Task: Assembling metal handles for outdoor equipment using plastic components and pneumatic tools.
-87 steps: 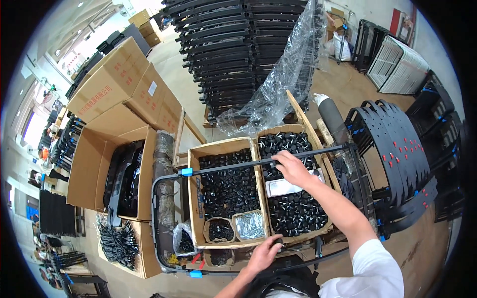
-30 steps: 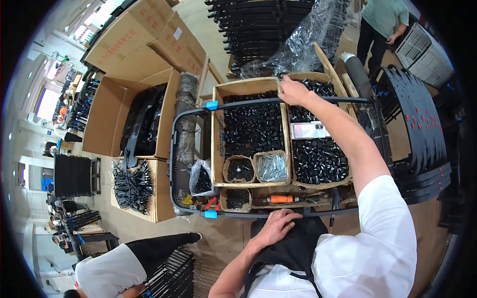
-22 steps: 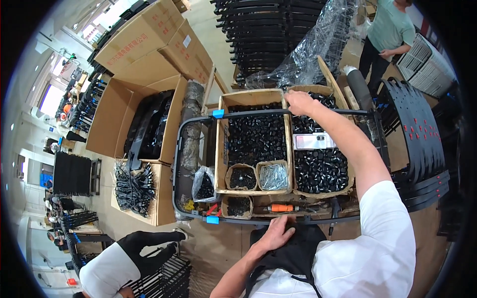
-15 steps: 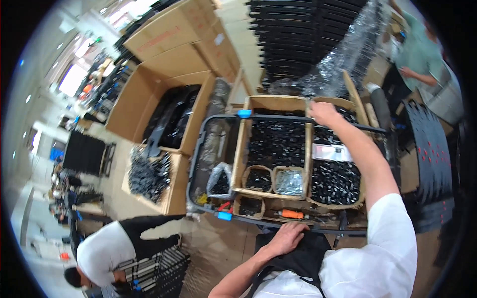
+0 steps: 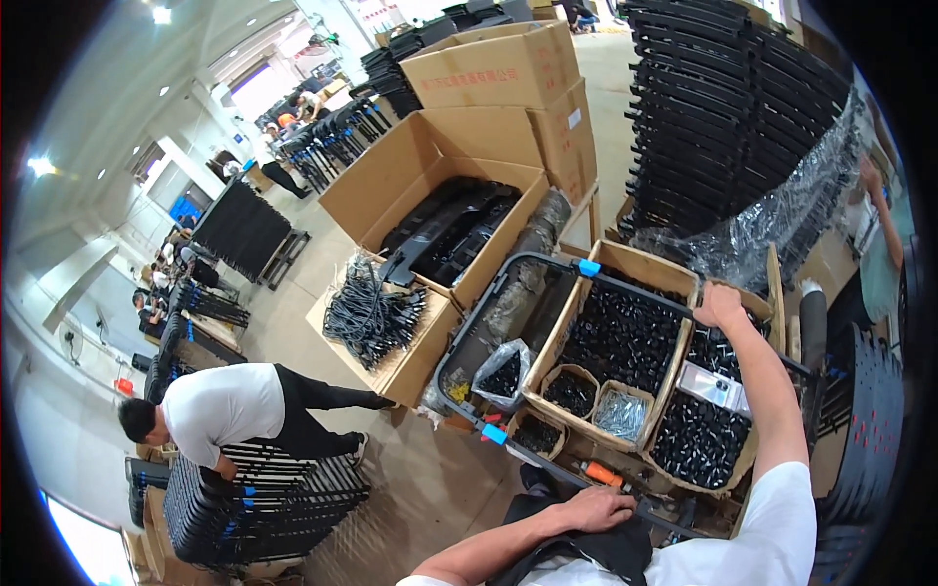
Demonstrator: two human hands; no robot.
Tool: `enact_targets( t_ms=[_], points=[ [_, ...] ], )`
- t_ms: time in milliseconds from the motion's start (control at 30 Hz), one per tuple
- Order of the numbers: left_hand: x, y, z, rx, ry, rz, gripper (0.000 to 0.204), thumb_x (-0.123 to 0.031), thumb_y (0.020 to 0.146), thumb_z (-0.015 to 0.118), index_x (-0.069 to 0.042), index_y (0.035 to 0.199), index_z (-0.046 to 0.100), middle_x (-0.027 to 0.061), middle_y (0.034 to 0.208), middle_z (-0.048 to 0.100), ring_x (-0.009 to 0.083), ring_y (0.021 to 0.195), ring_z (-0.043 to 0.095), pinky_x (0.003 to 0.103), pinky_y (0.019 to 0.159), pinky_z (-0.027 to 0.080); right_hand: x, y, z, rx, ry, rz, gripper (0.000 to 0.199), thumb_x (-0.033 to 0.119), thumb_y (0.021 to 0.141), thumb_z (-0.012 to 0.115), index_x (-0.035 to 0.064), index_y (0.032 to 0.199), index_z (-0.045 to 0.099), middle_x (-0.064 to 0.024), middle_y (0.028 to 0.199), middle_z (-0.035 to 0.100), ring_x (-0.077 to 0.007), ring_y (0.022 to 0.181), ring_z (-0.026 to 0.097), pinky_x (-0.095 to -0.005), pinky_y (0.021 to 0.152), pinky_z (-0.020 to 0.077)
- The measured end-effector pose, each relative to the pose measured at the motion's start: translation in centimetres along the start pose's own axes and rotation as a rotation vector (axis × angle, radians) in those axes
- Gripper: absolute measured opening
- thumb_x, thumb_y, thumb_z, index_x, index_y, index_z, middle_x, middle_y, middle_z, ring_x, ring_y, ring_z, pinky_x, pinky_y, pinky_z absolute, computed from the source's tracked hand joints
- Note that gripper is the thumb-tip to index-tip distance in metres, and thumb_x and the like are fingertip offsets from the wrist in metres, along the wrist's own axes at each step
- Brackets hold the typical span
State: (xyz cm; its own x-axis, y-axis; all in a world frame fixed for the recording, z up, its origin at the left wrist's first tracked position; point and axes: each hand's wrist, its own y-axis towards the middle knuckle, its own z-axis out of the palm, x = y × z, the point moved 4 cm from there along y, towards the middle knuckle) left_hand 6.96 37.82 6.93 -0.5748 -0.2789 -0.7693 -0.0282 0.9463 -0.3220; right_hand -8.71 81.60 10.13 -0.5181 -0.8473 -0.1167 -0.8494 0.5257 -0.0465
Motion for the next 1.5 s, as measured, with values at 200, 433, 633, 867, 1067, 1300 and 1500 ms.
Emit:
enact_targets(
  t_ms=[200,433,633,867,1067,1300,1500],
  points=[
    [1.2,-0.2,0.3,-0.166,-0.142,0.016,0.044,-0.021,0.102,0.064,-0.012,0.143,0.052,0.0224,0.125,0.060,0.0431,0.117,0.062,0.051,0.102,0.049,0.1,0.7,0.1,0.025,0.027,0.020,0.049,0.046,0.097,0.061,0.0012,0.100,0.081,-0.0231,0.108,0.078,-0.0375,0.105,0.076,-0.0465,0.091,0.0600],
    [1.0,0.2,-0.4,0.029,-0.184,-0.028,0.045,-0.019,0.100,0.065,-0.011,0.142,0.055,0.0242,0.129,0.058,0.0441,0.123,0.060,0.049,0.106,0.049,-2.1,1.4,2.0,0.035,-0.030,-0.085,0.042,0.040,0.097,0.060,0.0040,0.101,0.082,-0.0214,0.109,0.078,-0.0364,0.105,0.076,-0.0466,0.091,0.0609],
    [1.9,0.1,0.5,0.074,-0.339,-0.081,0.043,-0.015,0.101,0.057,-0.010,0.144,0.058,0.0188,0.138,0.066,0.0352,0.128,0.064,0.044,0.110,0.049,0.6,0.4,0.6,0.076,-0.049,-0.119,0.048,0.047,0.100,0.058,0.0059,0.105,0.082,-0.0179,0.111,0.079,-0.0354,0.105,0.077,-0.0489,0.091,0.0607],
    [2.1,1.0,0.8,0.007,-0.211,-0.073,0.033,-0.030,0.106,0.058,-0.011,0.132,0.068,0.0186,0.129,0.069,0.0385,0.121,0.064,0.045,0.102,0.052,0.2,0.6,-0.5,0.035,0.013,0.017,0.038,0.039,0.091,0.067,0.0079,0.106,0.082,-0.0150,0.113,0.079,-0.0330,0.105,0.077,-0.0466,0.091,0.0609],
    [1.4,0.1,0.1,-0.101,-0.288,-0.118,0.031,-0.033,0.106,0.060,-0.011,0.128,0.062,0.0235,0.114,0.072,0.0428,0.112,0.068,0.050,0.093,0.054,-0.7,-0.3,-0.7,0.049,-0.101,-0.139,0.038,0.035,0.081,0.072,0.0072,0.104,0.082,-0.0157,0.111,0.080,-0.0325,0.104,0.078,-0.0433,0.086,0.0625],
    [1.0,0.3,0.2,-0.071,-0.295,-0.172,0.028,-0.030,0.106,0.060,-0.011,0.127,0.064,0.0197,0.118,0.072,0.0403,0.111,0.070,0.046,0.094,0.055,-0.5,0.0,-0.3,0.149,-0.162,-0.136,0.027,0.021,0.087,0.069,0.0093,0.107,0.082,-0.0130,0.114,0.080,-0.0303,0.106,0.078,-0.0436,0.087,0.0627],
    [3.0,1.3,1.3,-0.071,-0.310,-0.183,0.031,-0.035,0.106,0.058,-0.015,0.128,0.066,0.0173,0.119,0.073,0.0392,0.114,0.069,0.047,0.095,0.055,0.0,0.9,-0.7,0.136,-0.192,-0.146,0.028,0.019,0.086,0.068,0.0098,0.108,0.082,-0.0132,0.113,0.080,-0.0293,0.104,0.078,-0.0427,0.086,0.0630]
  ],
)
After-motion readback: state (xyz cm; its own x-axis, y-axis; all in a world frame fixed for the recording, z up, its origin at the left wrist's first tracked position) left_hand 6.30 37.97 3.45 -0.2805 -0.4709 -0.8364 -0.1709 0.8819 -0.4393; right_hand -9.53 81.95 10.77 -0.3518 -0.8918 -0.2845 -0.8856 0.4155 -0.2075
